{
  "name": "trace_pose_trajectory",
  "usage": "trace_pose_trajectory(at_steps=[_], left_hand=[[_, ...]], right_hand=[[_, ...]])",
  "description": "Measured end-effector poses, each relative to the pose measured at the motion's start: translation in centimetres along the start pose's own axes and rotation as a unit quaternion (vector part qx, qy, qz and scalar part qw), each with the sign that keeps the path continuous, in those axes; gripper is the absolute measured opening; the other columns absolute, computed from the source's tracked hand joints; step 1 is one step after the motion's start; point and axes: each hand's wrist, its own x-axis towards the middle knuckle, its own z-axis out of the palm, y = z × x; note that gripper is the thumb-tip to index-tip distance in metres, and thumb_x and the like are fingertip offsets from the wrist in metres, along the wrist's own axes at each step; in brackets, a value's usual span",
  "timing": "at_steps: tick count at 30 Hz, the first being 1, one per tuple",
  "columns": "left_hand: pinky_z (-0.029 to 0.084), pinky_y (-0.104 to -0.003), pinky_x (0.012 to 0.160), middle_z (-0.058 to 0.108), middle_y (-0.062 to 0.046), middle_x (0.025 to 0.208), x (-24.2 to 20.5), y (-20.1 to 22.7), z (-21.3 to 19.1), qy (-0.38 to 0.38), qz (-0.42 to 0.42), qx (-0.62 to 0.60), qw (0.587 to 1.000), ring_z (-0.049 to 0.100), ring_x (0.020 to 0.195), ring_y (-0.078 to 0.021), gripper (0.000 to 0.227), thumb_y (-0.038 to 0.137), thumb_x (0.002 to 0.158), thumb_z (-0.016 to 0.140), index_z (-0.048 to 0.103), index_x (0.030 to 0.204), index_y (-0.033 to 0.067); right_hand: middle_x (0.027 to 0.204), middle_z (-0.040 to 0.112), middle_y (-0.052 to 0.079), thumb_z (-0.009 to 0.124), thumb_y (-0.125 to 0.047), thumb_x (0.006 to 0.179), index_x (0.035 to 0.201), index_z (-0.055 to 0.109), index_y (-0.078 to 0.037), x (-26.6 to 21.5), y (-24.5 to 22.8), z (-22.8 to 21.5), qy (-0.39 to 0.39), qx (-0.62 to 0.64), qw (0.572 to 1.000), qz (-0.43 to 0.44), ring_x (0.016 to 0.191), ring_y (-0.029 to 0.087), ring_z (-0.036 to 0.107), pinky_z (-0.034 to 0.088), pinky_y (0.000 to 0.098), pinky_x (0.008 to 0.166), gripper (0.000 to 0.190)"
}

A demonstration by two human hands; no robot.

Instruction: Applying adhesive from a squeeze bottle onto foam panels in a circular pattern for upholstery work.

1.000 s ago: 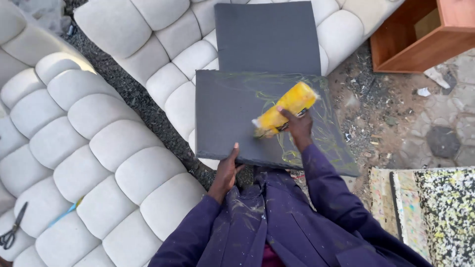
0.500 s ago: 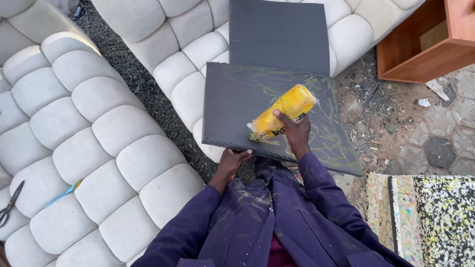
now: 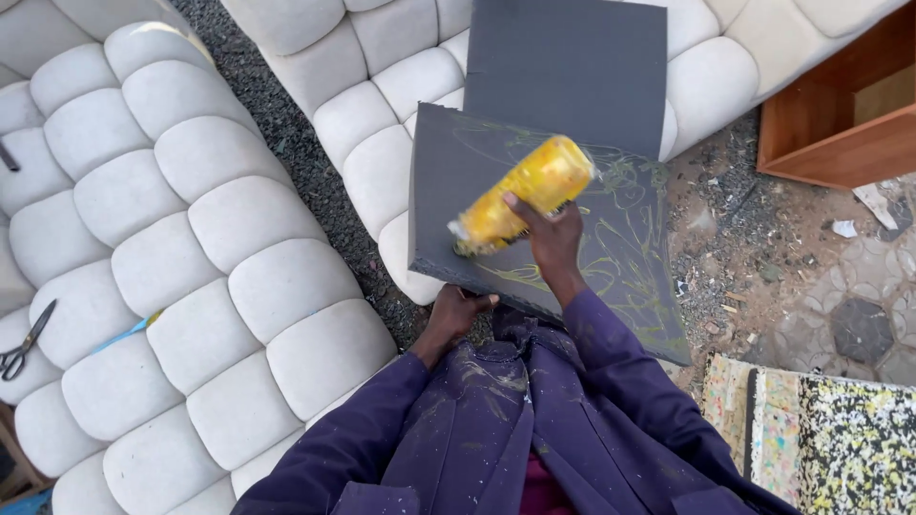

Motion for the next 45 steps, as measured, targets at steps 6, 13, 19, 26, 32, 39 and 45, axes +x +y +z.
trace_pose_trajectory(at_steps=[6, 13, 19, 26, 32, 39, 45], left_hand=[[0.057, -0.052, 0.079, 0.079, -0.016, 0.105, 0.8, -2.2, 0.3, 0.026, 0.007, 0.054, 0.998, 0.074, 0.106, -0.0353, 0.065, 0.045, 0.071, 0.095, 0.076, 0.115, 0.0017], [0.054, -0.045, 0.062, 0.074, -0.023, 0.080, -0.1, -3.1, 0.8, 0.018, 0.075, 0.045, 0.996, 0.074, 0.077, -0.0396, 0.044, 0.026, 0.094, 0.081, 0.071, 0.107, -0.0151], [0.029, -0.039, 0.046, 0.046, -0.012, 0.049, 2.7, -8.0, 1.8, 0.012, 0.083, 0.078, 0.993, 0.039, 0.041, -0.0169, 0.047, 0.026, 0.096, 0.079, 0.058, 0.070, -0.0056], [0.024, -0.039, 0.045, 0.048, -0.015, 0.050, 2.7, -6.1, 1.8, -0.018, 0.110, 0.109, 0.988, 0.036, 0.037, -0.0187, 0.049, 0.032, 0.098, 0.077, 0.058, 0.072, -0.0046], [0.024, -0.036, 0.045, 0.049, -0.011, 0.054, 0.7, -2.4, -0.3, -0.027, 0.110, 0.079, 0.990, 0.032, 0.040, -0.0133, 0.051, 0.037, 0.099, 0.078, 0.058, 0.091, -0.0085], [0.030, -0.036, 0.043, 0.062, -0.015, 0.060, 3.3, -6.4, 0.6, -0.050, 0.110, 0.030, 0.992, 0.052, 0.042, -0.0175, 0.045, 0.033, 0.098, 0.081, 0.069, 0.080, -0.0055], [0.054, -0.047, 0.058, 0.075, -0.023, 0.092, 4.9, -8.0, -0.1, -0.058, 0.096, -0.013, 0.994, 0.076, 0.085, -0.0361, 0.056, 0.031, 0.097, 0.082, 0.063, 0.124, -0.0149]], right_hand=[[0.087, 0.074, 0.007, 0.102, -0.023, 0.068, 0.105, 0.069, -0.007, 2.0, -0.5, 2.1, -0.065, 0.007, 0.998, -0.015, 0.081, 0.017, 0.073, 0.064, 0.0383, 0.066, 0.052], [0.090, 0.070, 0.009, 0.099, -0.033, 0.077, 0.111, 0.061, -0.003, 2.1, -3.0, 5.1, -0.143, 0.010, 0.990, -0.006, 0.084, 0.020, 0.075, 0.069, 0.0406, 0.067, 0.059], [0.095, 0.071, 0.010, 0.102, -0.032, 0.067, 0.110, 0.064, -0.004, 0.7, -3.8, 3.5, -0.182, -0.087, 0.979, -0.013, 0.091, 0.023, 0.073, 0.064, 0.0397, 0.072, 0.063], [0.098, 0.072, 0.009, 0.102, -0.035, 0.071, 0.112, 0.065, -0.004, 0.6, -3.4, 4.1, -0.147, -0.084, 0.984, -0.046, 0.094, 0.020, 0.072, 0.063, 0.0385, 0.076, 0.063], [0.106, 0.072, 0.016, 0.100, -0.038, 0.066, 0.117, 0.063, -0.003, -0.3, -3.2, 0.2, -0.114, -0.175, 0.977, 0.040, 0.099, 0.031, 0.072, 0.059, 0.0465, 0.076, 0.072], [0.095, 0.072, 0.016, 0.102, -0.028, 0.066, 0.109, 0.063, 0.000, -0.3, -3.3, 0.8, -0.062, -0.109, 0.990, 0.066, 0.089, 0.030, 0.074, 0.064, 0.0425, 0.069, 0.065], [0.105, 0.069, 0.028, 0.099, -0.031, 0.071, 0.118, 0.059, 0.005, 0.4, -1.9, -1.2, -0.053, -0.156, 0.985, 0.049, 0.101, 0.047, 0.069, 0.063, 0.0596, 0.078, 0.071]])
